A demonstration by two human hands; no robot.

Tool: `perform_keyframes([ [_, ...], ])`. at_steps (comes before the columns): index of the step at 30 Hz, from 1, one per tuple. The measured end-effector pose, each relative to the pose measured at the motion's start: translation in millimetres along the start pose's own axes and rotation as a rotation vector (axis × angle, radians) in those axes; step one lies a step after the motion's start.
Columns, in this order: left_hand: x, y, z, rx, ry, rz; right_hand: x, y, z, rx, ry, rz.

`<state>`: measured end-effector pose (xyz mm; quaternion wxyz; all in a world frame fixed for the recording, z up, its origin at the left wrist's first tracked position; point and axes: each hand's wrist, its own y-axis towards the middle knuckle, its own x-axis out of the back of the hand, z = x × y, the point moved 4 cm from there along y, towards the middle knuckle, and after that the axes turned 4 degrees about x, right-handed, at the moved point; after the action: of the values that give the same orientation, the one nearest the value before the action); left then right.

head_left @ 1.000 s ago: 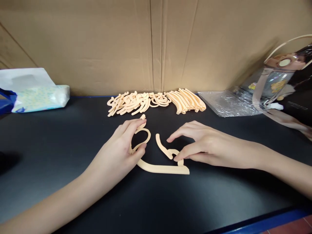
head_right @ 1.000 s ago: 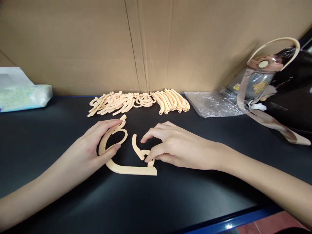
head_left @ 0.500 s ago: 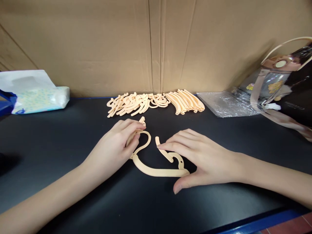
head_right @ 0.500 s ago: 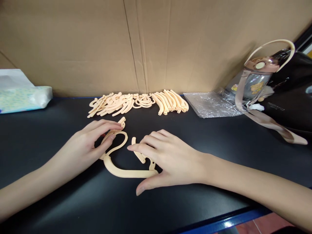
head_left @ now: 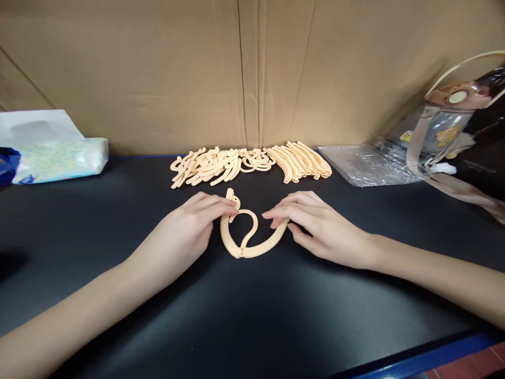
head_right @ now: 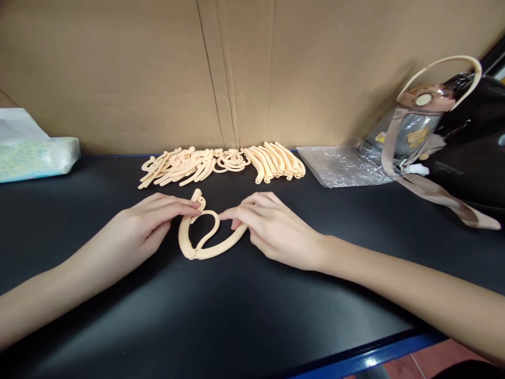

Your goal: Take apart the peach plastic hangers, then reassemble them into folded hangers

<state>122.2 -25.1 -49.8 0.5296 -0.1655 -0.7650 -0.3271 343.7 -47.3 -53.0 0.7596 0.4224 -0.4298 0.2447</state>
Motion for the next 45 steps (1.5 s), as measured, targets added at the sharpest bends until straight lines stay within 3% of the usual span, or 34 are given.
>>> perform_keyframes([
  [10,-0.2,-5,-32,-0.222,0.075,0.050,3,-3,-20,-0.286,-0.069,-0.167],
  [19,0.8,-11,-47,-0.255,0.022,0.058,6,-3,-11,-0.212,-0.069,-0.186],
  [27,-5.2,-14,-43,-0.189,-0.072,0.009,6,0,-4,-0.068,-0.022,-0.187],
  [34,-8.0,-14,-42,-0.127,-0.095,0.037,1,2,4,0.064,0.126,0.013],
  [37,-9.9,-16,-40,-0.135,-0.081,0.096,1,2,5,0.049,0.143,0.045],
  [40,-7.0,-14,-33,-0.121,-0.026,0.111,4,2,3,0.006,0.158,-0.019],
  [45,5.5,-2,-7,0.013,0.188,0.130,6,1,0,-0.013,0.134,-0.044],
])
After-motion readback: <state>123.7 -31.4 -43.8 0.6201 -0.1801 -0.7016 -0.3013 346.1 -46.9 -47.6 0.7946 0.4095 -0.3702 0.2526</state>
